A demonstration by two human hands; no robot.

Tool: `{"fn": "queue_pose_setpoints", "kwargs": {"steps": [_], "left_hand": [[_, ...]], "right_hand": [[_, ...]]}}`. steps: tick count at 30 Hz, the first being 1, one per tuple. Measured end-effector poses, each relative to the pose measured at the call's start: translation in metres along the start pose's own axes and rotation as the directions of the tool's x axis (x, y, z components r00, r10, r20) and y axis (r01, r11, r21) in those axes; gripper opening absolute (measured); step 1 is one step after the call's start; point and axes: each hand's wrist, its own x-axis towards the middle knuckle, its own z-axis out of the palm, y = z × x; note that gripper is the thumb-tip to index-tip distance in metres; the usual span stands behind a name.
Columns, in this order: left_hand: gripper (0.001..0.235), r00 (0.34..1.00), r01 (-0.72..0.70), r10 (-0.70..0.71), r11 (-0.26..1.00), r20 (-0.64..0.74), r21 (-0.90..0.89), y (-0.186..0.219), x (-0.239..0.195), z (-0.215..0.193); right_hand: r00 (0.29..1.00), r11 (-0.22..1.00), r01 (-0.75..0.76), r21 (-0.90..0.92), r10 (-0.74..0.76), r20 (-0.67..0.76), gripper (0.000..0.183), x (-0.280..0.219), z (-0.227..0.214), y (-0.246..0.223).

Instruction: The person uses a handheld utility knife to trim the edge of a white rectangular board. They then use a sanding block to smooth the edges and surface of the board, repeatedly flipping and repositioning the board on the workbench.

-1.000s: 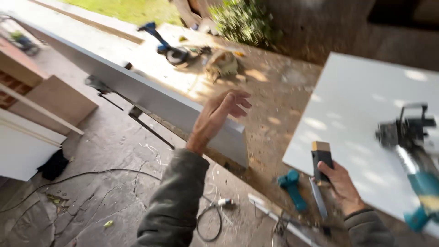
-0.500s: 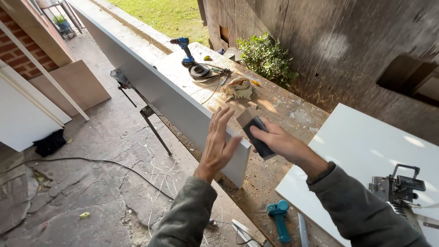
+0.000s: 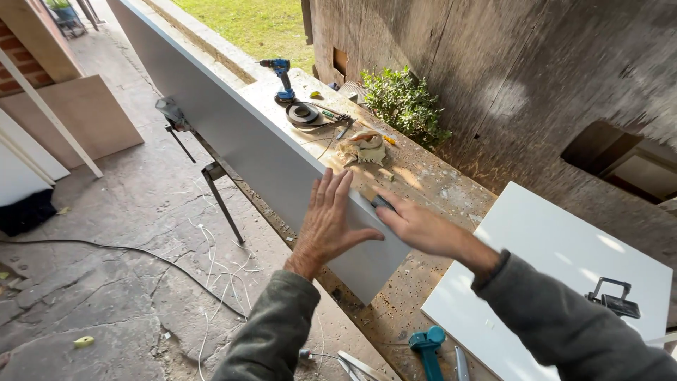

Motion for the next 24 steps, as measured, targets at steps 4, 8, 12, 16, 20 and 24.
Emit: {"fn": "queue_pose_setpoints", "kwargs": {"steps": [4,8,12,16,20,24], "left_hand": [[0.133,0.987,-0.026,-0.002,0.985,0.163,0.173,-0.050,0.024,-0.015],[0.129,0.976,0.001,-0.038,0.985,0.214,0.172,-0.076,0.031,-0.021],[0.130,0.995,-0.006,-0.001,0.997,0.098,0.073,-0.076,0.027,-0.021],[0.130,0.994,-0.024,0.010,0.993,0.110,0.119,-0.092,0.037,-0.033],[0.126,0.982,-0.010,-0.034,0.974,0.188,0.228,-0.107,0.041,-0.047],[0.120,0.988,0.014,-0.042,0.984,0.152,0.176,-0.110,0.041,-0.043]], "right_hand": [[0.936,0.898,-0.350,-0.268,0.349,-0.053,0.066,-0.055,-0.008,-0.070],[0.916,0.819,-0.392,-0.419,0.389,-0.097,0.072,-0.055,-0.005,-0.070],[0.964,0.822,-0.263,-0.506,0.205,-0.168,0.074,-0.004,0.009,-0.067],[0.972,0.819,-0.224,-0.528,0.146,-0.185,0.069,0.057,0.010,-0.094],[0.974,0.842,-0.181,-0.508,0.083,-0.210,0.067,0.034,0.011,-0.091],[0.965,0.793,-0.205,-0.574,0.064,-0.256,0.072,-0.049,0.012,-0.076]]}}
